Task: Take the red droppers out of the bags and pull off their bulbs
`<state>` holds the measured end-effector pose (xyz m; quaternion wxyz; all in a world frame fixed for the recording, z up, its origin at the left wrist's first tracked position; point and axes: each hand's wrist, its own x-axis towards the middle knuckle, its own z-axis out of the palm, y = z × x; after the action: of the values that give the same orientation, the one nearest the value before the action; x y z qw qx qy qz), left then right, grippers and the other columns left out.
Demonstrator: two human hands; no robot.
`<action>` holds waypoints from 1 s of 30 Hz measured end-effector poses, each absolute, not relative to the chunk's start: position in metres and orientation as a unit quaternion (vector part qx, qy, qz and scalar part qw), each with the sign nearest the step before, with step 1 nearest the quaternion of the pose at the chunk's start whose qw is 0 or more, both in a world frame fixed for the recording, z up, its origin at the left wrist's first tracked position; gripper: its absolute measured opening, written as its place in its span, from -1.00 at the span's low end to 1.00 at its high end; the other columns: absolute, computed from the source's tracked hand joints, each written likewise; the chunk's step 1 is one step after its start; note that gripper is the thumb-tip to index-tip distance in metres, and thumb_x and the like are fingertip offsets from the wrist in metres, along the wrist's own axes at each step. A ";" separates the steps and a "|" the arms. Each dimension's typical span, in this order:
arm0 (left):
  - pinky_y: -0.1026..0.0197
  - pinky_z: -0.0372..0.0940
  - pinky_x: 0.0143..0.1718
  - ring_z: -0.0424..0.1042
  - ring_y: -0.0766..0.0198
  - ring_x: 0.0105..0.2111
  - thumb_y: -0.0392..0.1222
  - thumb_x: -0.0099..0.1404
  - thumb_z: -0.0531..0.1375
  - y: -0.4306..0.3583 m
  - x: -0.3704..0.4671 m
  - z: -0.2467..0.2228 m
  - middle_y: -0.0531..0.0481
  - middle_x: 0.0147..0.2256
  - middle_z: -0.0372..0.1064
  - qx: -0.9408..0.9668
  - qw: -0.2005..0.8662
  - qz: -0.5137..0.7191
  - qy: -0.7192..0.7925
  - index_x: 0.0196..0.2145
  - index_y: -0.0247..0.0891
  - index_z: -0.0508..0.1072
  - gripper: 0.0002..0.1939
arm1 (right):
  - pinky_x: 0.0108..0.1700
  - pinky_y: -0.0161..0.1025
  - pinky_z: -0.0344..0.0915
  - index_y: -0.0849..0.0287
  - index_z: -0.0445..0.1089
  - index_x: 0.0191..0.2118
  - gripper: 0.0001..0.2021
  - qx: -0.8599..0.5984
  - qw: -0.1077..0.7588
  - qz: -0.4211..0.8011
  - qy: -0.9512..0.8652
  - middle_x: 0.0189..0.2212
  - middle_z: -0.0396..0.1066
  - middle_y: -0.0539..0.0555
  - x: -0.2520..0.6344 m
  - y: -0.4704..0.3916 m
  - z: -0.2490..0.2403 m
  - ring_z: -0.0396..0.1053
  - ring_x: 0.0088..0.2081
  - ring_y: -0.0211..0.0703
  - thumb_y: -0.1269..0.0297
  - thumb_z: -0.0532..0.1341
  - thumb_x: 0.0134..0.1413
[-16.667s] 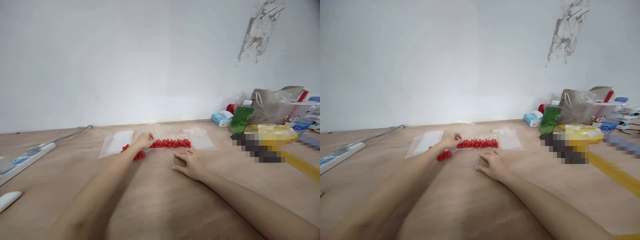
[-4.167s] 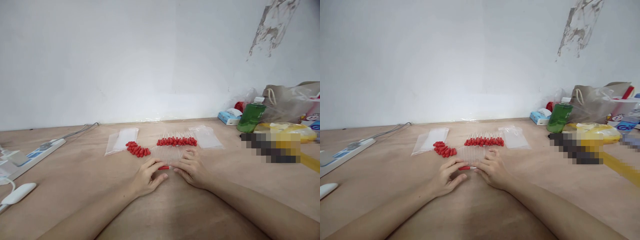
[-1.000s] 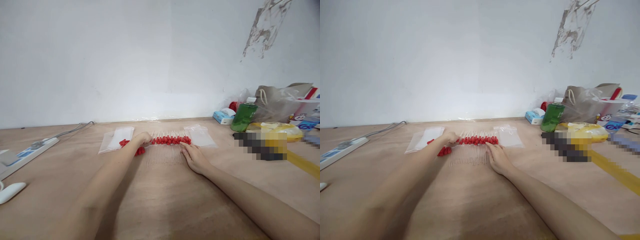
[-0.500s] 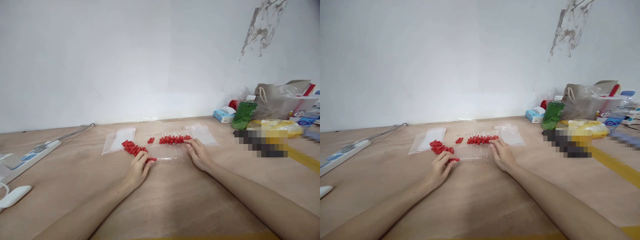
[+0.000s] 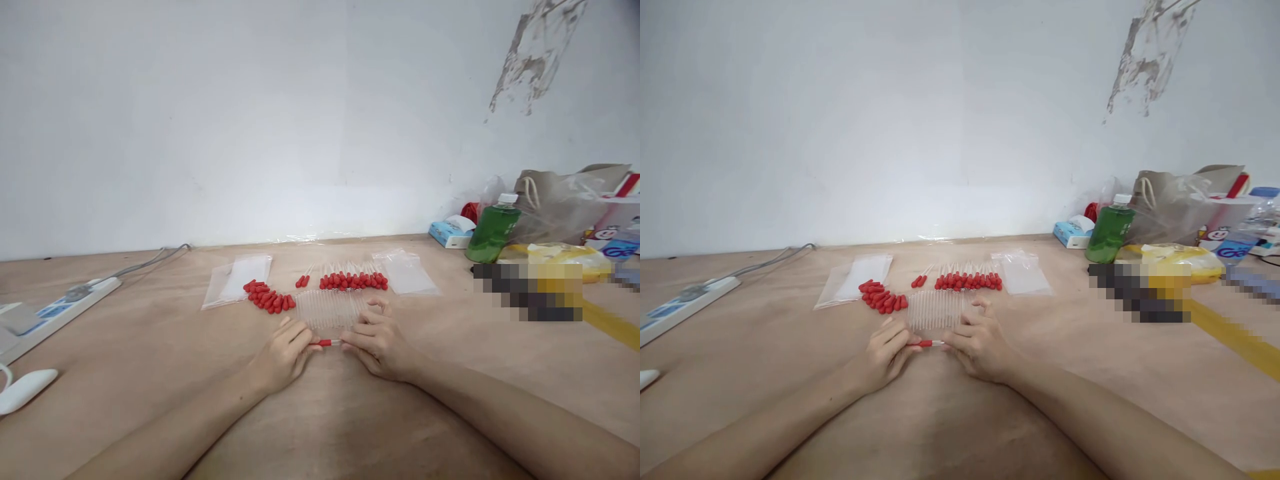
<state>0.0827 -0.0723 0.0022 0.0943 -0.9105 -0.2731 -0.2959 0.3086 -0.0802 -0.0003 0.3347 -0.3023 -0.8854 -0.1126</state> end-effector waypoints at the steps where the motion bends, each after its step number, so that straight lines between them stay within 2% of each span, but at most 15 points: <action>1: 0.22 0.10 -0.40 0.23 0.31 -0.49 -0.26 0.28 0.01 -0.073 0.082 0.003 -0.01 -0.49 0.29 -0.915 0.098 -0.288 -0.267 -0.38 -0.27 0.33 -0.87 | -0.01 -0.07 -0.08 0.02 0.40 -0.28 -0.81 -0.298 0.330 -0.113 -0.889 -0.57 0.38 -0.07 0.310 -0.082 0.000 0.18 -0.43 -0.26 0.28 0.04 0.12; 10: 0.24 0.10 -0.42 0.18 0.32 -0.48 -0.34 0.27 0.01 -0.079 0.082 0.003 0.01 -0.48 0.27 -0.925 0.083 -0.296 -0.223 -0.34 -0.28 0.31 -0.90 | -0.10 -0.14 -0.06 0.13 0.39 -0.37 -0.85 -0.245 0.362 -0.135 -0.889 -0.62 0.33 -0.07 0.312 -0.084 -0.003 0.11 -0.46 -0.29 0.35 0.07 0.08; 16: 0.24 0.13 -0.42 0.19 0.32 -0.47 -0.34 0.25 0.03 -0.079 0.074 0.001 0.00 -0.48 0.28 -0.923 0.068 -0.305 -0.224 -0.34 -0.28 0.32 -0.91 | -0.16 -0.18 -0.03 0.14 0.39 -0.33 -0.86 -0.230 0.367 -0.138 -0.891 -0.59 0.35 -0.05 0.323 -0.083 -0.004 0.10 -0.46 -0.28 0.37 0.09 0.07; 21: 0.32 0.18 -0.47 0.25 0.36 -0.50 -0.34 0.24 0.04 -0.072 0.043 0.003 0.01 -0.47 0.30 -0.862 0.063 -0.382 -0.327 -0.29 -0.27 0.37 -0.87 | -0.16 -0.15 -0.06 0.12 0.41 -0.32 -0.83 -0.363 0.423 -0.124 -0.821 -0.59 0.37 -0.03 0.345 -0.067 -0.001 0.15 -0.46 -0.28 0.34 0.07 0.09; 26: 0.27 0.24 -0.34 0.34 0.27 -0.33 -0.15 0.19 0.10 -0.040 0.016 0.026 -0.04 -0.30 0.35 -0.728 0.057 -0.473 -0.494 -0.27 -0.23 0.44 -0.81 | -0.20 -0.18 -0.04 0.12 0.37 -0.15 -0.74 -0.506 0.395 -0.089 -0.761 -0.37 0.44 0.06 0.348 -0.053 -0.007 0.28 -0.34 -0.20 0.34 -0.02 0.12; 30: 0.26 0.24 -0.37 0.37 0.25 -0.38 -0.07 0.15 0.04 0.010 -0.013 0.046 -0.03 -0.34 0.38 -0.633 -0.072 -0.431 -0.640 -0.19 -0.25 0.42 -0.67 | -0.24 -0.21 -0.03 0.13 0.34 -0.19 -0.75 -0.578 0.372 -0.077 -0.722 -0.46 0.43 0.03 0.348 -0.048 -0.010 0.31 -0.40 -0.20 0.33 -0.03 0.09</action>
<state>-0.0134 0.0097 0.0456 -0.0722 -0.6327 -0.6396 -0.4306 0.3481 -0.0479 -0.0103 0.3720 -0.5782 -0.7220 -0.0769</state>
